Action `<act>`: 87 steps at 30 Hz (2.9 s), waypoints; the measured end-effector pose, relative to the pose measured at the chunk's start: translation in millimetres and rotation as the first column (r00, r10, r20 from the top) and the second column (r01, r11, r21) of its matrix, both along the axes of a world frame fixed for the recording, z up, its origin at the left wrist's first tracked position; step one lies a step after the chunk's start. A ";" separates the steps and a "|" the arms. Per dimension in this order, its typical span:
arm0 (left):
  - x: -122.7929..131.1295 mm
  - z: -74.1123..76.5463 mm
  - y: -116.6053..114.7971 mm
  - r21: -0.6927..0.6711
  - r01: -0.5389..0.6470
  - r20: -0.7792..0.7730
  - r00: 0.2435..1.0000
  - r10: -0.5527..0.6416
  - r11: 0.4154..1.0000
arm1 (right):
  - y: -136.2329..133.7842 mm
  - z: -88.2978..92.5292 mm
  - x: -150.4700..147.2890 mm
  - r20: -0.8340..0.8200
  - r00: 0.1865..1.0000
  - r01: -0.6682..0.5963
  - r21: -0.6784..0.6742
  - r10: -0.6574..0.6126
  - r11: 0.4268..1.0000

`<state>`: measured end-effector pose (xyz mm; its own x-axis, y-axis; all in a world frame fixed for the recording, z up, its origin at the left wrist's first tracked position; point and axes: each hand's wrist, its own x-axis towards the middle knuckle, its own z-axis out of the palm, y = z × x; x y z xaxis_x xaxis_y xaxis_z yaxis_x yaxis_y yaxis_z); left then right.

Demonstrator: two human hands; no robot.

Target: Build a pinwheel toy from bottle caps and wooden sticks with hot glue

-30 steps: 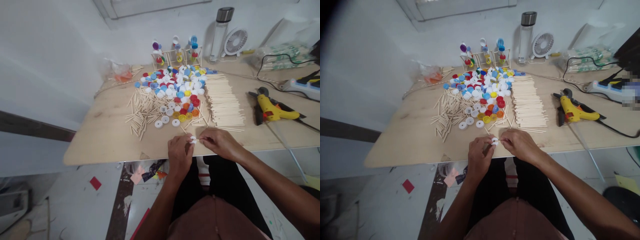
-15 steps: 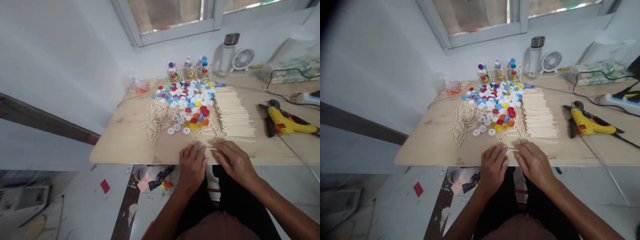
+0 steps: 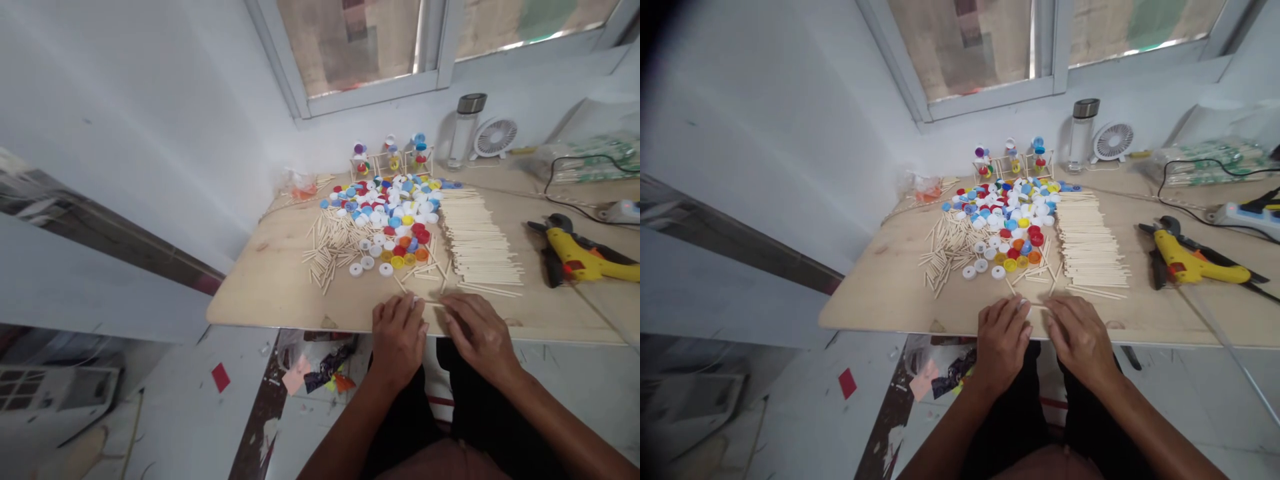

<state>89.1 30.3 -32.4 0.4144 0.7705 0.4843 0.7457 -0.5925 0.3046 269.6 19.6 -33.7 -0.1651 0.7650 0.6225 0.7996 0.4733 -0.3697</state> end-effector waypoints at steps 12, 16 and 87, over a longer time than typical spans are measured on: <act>-19.7 2.6 5.5 -0.284 -0.186 0.529 0.788 0.316 0.941 | -5.1 2.1 -0.5 -0.181 0.982 0.045 -0.026 -0.049 0.999; -27.8 7.9 22.1 -0.304 -0.194 0.403 0.861 0.311 0.933 | -5.6 4.0 -1.9 -0.214 0.975 0.054 -0.013 -0.056 0.998; 4.0 29.7 -39.6 -0.707 0.405 0.707 0.394 0.587 0.580 | -66.1 28.4 -40.6 -0.560 0.822 -0.296 -0.573 -0.101 0.764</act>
<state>93.1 -9.3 -2.7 0.0755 0.9638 -0.2558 -0.1971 0.2659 0.9436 228.9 -46.5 -5.3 -0.0599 0.9978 0.0268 0.3371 0.0455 -0.9404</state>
